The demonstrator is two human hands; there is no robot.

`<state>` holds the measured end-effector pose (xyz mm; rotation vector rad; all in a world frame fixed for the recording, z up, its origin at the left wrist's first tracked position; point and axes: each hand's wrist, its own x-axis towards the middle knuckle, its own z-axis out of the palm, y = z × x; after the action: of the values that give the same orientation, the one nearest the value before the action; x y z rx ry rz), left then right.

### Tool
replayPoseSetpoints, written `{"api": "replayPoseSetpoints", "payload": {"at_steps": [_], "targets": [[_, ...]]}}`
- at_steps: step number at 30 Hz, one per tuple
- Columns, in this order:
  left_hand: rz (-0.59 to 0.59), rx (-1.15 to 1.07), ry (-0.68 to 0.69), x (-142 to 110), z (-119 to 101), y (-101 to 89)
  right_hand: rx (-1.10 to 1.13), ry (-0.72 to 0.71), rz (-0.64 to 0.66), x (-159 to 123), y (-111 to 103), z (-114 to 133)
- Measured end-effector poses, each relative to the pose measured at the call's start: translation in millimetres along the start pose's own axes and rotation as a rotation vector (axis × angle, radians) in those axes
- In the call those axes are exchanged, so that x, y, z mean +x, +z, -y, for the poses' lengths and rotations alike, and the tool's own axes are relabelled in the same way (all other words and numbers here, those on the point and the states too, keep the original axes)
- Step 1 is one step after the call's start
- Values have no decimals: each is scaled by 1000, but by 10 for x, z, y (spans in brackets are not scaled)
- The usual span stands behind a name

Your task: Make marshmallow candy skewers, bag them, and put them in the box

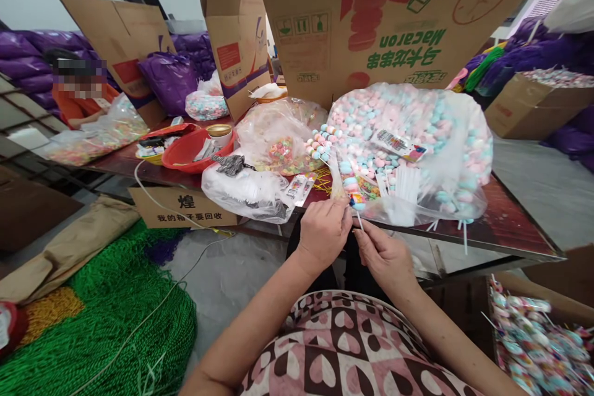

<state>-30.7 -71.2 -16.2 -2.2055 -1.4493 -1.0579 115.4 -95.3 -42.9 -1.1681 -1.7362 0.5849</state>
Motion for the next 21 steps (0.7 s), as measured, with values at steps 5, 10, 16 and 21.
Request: {"api": "replayPoseSetpoints", "payload": {"at_steps": [5, 10, 16, 21], "targets": [[32, 35, 22, 25, 18, 0, -120, -103, -49, 23, 17, -67], [58, 60, 17, 21, 37, 40, -201, -176, -103, 29, 58, -118], [137, 83, -24, 13, 34, 25, -157, -130, -77, 27, 61, -109], [194, 96, -50, 43, 11, -32, -49, -11, -12, 10, 35, -81]]}}
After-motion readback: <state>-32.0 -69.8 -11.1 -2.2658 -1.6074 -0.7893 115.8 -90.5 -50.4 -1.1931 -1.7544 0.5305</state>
